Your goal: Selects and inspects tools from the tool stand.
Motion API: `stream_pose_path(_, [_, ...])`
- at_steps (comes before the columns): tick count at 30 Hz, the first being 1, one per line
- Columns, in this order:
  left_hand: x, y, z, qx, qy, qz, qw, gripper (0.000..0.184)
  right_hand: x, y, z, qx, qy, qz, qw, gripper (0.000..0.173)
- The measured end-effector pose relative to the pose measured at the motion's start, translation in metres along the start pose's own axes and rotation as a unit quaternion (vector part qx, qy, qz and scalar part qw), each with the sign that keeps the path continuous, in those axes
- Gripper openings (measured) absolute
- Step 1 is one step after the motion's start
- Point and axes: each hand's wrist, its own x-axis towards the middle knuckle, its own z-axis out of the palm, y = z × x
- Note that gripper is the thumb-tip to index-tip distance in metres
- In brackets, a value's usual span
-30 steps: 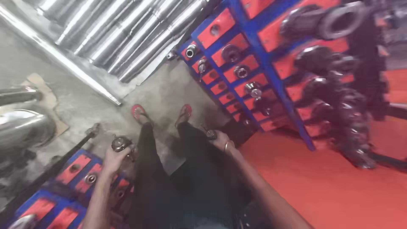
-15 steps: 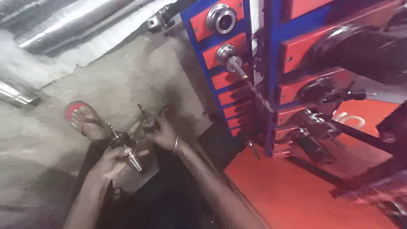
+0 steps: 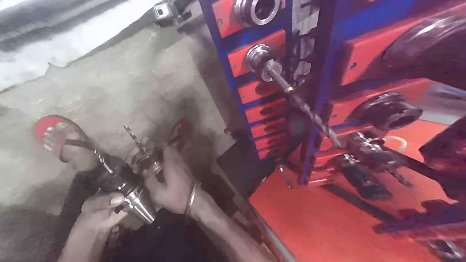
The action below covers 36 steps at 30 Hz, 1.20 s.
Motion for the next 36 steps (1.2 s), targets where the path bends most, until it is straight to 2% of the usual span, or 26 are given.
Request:
stream_pose_path(2, [-0.004, -0.001, 0.008, 0.011, 0.000, 0.011, 1.000, 0.025, -0.015, -0.005, -0.008, -0.021, -0.018, -0.001, 1.000, 0.066])
stream_pose_path(3, [-0.011, -0.003, 0.015, 0.010, 0.028, 0.010, 1.000, 0.024, -0.024, -0.009, -0.013, -0.040, -0.043, 0.017, 0.998, 0.069])
stream_pose_path(6, [-0.024, -0.005, 0.054, 0.029, 0.250, 0.006, 0.968, 0.020, -0.047, -0.016, -0.032, -0.083, -0.086, 0.024, 0.992, 0.072])
stream_pose_path(8, [-0.036, -0.014, 0.056, 0.098, 0.334, 0.019, 0.937, 0.017, -0.061, -0.013, -0.049, -0.099, -0.111, -0.005, 0.989, 0.068])
stream_pose_path(10, [-0.057, -0.022, 0.021, 0.120, 0.224, 0.019, 0.967, 0.013, -0.068, -0.002, -0.069, -0.113, -0.123, -0.035, 0.985, 0.060])
stream_pose_path(11, [-0.067, -0.028, -0.007, 0.097, 0.105, 0.011, 0.990, 0.019, -0.070, 0.007, -0.080, -0.104, -0.105, -0.057, 0.987, 0.054])
stream_pose_path(12, [-0.069, -0.033, -0.020, 0.097, 0.039, 0.012, 0.994, 0.022, -0.069, 0.018, -0.090, -0.078, -0.053, -0.087, 0.992, 0.048])
stream_pose_path(13, [-0.066, -0.036, -0.013, 0.113, 0.052, 0.016, 0.992, 0.020, -0.064, 0.030, -0.101, -0.046, 0.024, -0.118, 0.992, 0.043])
stream_pose_path(14, [-0.059, -0.037, 0.014, 0.135, 0.129, 0.020, 0.982, 0.017, -0.055, 0.042, -0.115, -0.029, 0.108, -0.136, 0.984, 0.042])
stream_pose_path(15, [-0.051, -0.038, 0.033, 0.146, 0.183, 0.015, 0.972, 0.015, -0.044, 0.053, -0.131, -0.029, 0.197, -0.142, 0.970, 0.046])
stream_pose_path(16, [-0.045, -0.039, 0.043, 0.134, 0.200, 0.012, 0.971, 0.017, -0.032, 0.063, -0.149, -0.047, 0.274, -0.129, 0.952, 0.056])
stream_pose_path(17, [-0.042, -0.042, 0.039, 0.101, 0.156, 0.008, 0.983, 0.023, -0.019, 0.071, -0.168, -0.063, 0.331, -0.122, 0.934, 0.067])
stream_pose_path(19, [-0.041, -0.053, 0.022, 0.075, 0.119, -0.011, 0.990, 0.026, 0.005, 0.077, -0.201, -0.119, 0.402, -0.123, 0.899, 0.083])
stream_pose_path(20, [-0.039, -0.059, 0.014, 0.064, 0.097, -0.024, 0.993, 0.025, 0.017, 0.075, -0.213, -0.150, 0.419, -0.116, 0.888, 0.087])
stream_pose_path(23, [-0.036, -0.064, 0.010, 0.028, 0.102, -0.089, 0.990, 0.020, 0.041, 0.058, -0.226, -0.179, 0.403, -0.087, 0.893, 0.077])
stream_pose_path(24, [-0.034, -0.064, 0.012, 0.025, 0.130, -0.096, 0.986, 0.019, 0.052, 0.053, -0.228, -0.171, 0.404, -0.105, 0.892, 0.074])
stream_pose_path(25, [-0.032, -0.064, 0.018, 0.036, 0.173, -0.084, 0.981, 0.019, 0.072, 0.054, -0.235, -0.166, 0.426, -0.158, 0.875, 0.070])
stream_pose_path(27, [-0.028, -0.065, 0.019, 0.058, 0.188, -0.071, 0.978, 0.019, 0.104, 0.061, -0.246, -0.143, 0.446, -0.306, 0.829, 0.063])
stream_pose_path(28, [-0.027, -0.065, 0.018, 0.054, 0.162, -0.074, 0.983, 0.018, 0.113, 0.065, -0.250, -0.134, 0.444, -0.358, 0.811, 0.062])
stream_pose_path(30, [-0.022, -0.065, 0.012, -0.010, 0.029, -0.092, 0.995, 0.025, 0.118, 0.069, -0.248, -0.128, 0.459, -0.373, 0.796, 0.059])
stream_pose_path(31, [-0.019, -0.065, 0.012, -0.029, 0.001, -0.098, 0.995, 0.028, 0.119, 0.071, -0.249, -0.136, 0.466, -0.378, 0.789, 0.058])
stream_pose_path(34, [-0.020, -0.067, 0.014, 0.000, 0.075, -0.081, 0.994, 0.022, 0.122, 0.071, -0.254, -0.163, 0.466, -0.404, 0.770, 0.051])
stream_pose_path(36, [-0.019, -0.066, 0.014, -0.004, 0.099, -0.091, 0.991, 0.021, 0.115, 0.066, -0.250, -0.151, 0.444, -0.399, 0.788, 0.047])
